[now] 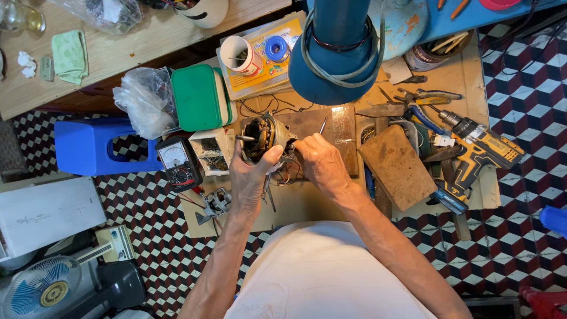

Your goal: The person works on a disassembled electrical motor on a cluttered workbench. They use a wooden block to tap the motor housing, then use a screwdriver to adjust internal components. The person also handles small parts and wires, placing them into a container.

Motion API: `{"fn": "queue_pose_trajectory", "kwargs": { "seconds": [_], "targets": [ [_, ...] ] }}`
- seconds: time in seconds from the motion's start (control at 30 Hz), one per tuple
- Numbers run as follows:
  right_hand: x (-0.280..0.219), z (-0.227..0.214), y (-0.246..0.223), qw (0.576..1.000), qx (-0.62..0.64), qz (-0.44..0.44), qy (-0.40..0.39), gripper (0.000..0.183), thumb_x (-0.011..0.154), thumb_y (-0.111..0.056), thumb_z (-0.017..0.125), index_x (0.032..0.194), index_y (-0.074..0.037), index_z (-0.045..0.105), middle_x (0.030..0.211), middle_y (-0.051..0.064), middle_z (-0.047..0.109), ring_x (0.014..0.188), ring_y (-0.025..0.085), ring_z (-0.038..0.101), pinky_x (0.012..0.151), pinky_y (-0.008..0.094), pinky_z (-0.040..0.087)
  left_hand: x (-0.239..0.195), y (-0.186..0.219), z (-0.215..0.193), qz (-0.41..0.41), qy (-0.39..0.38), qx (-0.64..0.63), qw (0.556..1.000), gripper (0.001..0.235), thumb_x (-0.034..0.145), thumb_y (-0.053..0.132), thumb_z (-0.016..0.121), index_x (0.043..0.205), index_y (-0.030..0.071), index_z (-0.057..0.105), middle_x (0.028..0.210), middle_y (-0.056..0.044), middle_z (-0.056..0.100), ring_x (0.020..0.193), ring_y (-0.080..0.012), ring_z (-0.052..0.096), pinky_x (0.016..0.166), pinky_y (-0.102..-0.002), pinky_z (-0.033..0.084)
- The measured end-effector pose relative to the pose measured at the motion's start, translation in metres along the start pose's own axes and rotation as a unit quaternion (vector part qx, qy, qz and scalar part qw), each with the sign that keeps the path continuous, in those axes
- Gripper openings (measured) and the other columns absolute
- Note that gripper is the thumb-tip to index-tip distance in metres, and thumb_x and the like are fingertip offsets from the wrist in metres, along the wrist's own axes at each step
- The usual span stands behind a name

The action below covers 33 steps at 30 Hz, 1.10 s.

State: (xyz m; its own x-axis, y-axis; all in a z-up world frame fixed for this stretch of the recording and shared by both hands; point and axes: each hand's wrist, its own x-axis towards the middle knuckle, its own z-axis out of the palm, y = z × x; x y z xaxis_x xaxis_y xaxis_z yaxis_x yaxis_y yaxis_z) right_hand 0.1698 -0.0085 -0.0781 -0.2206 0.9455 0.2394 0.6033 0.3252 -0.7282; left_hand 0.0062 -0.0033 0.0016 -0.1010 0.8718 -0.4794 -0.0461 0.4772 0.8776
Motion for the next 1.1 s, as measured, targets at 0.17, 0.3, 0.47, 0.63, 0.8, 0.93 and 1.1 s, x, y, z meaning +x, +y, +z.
{"fn": "queue_pose_trajectory", "kwargs": {
  "seconds": [0.17, 0.3, 0.47, 0.63, 0.8, 0.93, 1.1],
  "targets": [
    [-0.007, 0.004, 0.002, 0.999, 0.024, 0.014, 0.015, 0.026, 0.079, 0.003, 0.070, 0.105, -0.003, 0.067, 0.082, 0.011, 0.059, 0.082, 0.031, 0.059, 0.072, 0.042, 0.052, 0.001, -0.001, -0.002, -0.007, -0.004, -0.007, 1.000, 0.064, 0.074, 0.032, 0.083, 0.128, 0.006, 0.059, 0.105, -0.005, 0.070, 0.090, -0.0128, 0.069, 0.077, -0.030, 0.060],
    [-0.006, 0.005, 0.001, 1.000, -0.001, 0.028, 0.009, 0.026, 0.081, 0.003, 0.070, 0.106, -0.005, 0.070, 0.080, 0.009, 0.059, 0.081, 0.030, 0.059, 0.073, 0.041, 0.051, 0.002, 0.001, -0.005, 0.008, -0.005, 0.003, 1.000, 0.063, 0.079, 0.028, 0.083, 0.131, 0.001, 0.060, 0.110, -0.007, 0.069, 0.096, -0.0135, 0.068, 0.084, -0.028, 0.059],
    [0.000, 0.010, 0.001, 1.000, 0.009, 0.018, 0.007, 0.018, 0.080, -0.004, 0.073, 0.096, -0.006, 0.067, 0.090, 0.009, 0.064, 0.088, 0.031, 0.059, 0.078, 0.042, 0.049, -0.006, 0.003, 0.004, 0.125, -0.025, 0.071, 0.989, 0.080, 0.080, 0.023, 0.083, 0.145, -0.001, 0.043, 0.125, -0.010, 0.065, 0.111, -0.0164, 0.067, 0.098, -0.029, 0.058],
    [-0.012, 0.004, 0.009, 0.999, 0.020, 0.048, -0.005, 0.037, 0.082, -0.005, 0.072, 0.118, -0.002, 0.067, 0.106, 0.015, 0.068, 0.101, 0.035, 0.061, 0.086, 0.044, 0.050, -0.014, -0.004, 0.014, 0.162, -0.012, 0.168, 0.972, 0.094, 0.077, 0.024, 0.084, 0.152, -0.002, 0.034, 0.134, -0.015, 0.062, 0.120, -0.0209, 0.068, 0.105, -0.033, 0.056],
    [-0.047, -0.030, 0.013, 0.990, -0.025, 0.132, 0.045, 0.042, 0.093, -0.013, 0.070, 0.132, -0.001, 0.062, 0.121, 0.020, 0.068, 0.116, 0.036, 0.061, 0.100, 0.044, 0.049, -0.013, -0.018, 0.014, 0.242, 0.000, 0.319, 0.917, 0.099, 0.075, 0.030, 0.090, 0.152, -0.002, 0.035, 0.130, -0.017, 0.059, 0.121, -0.0266, 0.064, 0.106, -0.038, 0.055],
    [-0.092, -0.073, 0.020, 0.944, -0.036, 0.308, 0.112, 0.036, 0.099, -0.015, 0.066, 0.130, 0.002, 0.063, 0.124, 0.021, 0.068, 0.107, 0.031, 0.067, 0.091, 0.041, 0.052, -0.016, -0.032, 0.022, 0.256, -0.001, 0.337, 0.906, 0.100, 0.071, 0.030, 0.090, 0.151, 0.001, 0.038, 0.125, -0.016, 0.058, 0.115, -0.0285, 0.064, 0.100, -0.040, 0.056],
    [-0.127, -0.089, 0.023, 0.914, -0.049, 0.381, 0.134, 0.036, 0.100, -0.018, 0.064, 0.131, 0.001, 0.064, 0.118, 0.019, 0.070, 0.100, 0.027, 0.070, 0.089, 0.038, 0.053, -0.020, -0.040, 0.027, 0.254, -0.021, 0.334, 0.908, 0.100, 0.068, 0.030, 0.091, 0.150, 0.003, 0.040, 0.119, -0.014, 0.060, 0.108, -0.0279, 0.065, 0.095, -0.040, 0.057]
  ]
}}
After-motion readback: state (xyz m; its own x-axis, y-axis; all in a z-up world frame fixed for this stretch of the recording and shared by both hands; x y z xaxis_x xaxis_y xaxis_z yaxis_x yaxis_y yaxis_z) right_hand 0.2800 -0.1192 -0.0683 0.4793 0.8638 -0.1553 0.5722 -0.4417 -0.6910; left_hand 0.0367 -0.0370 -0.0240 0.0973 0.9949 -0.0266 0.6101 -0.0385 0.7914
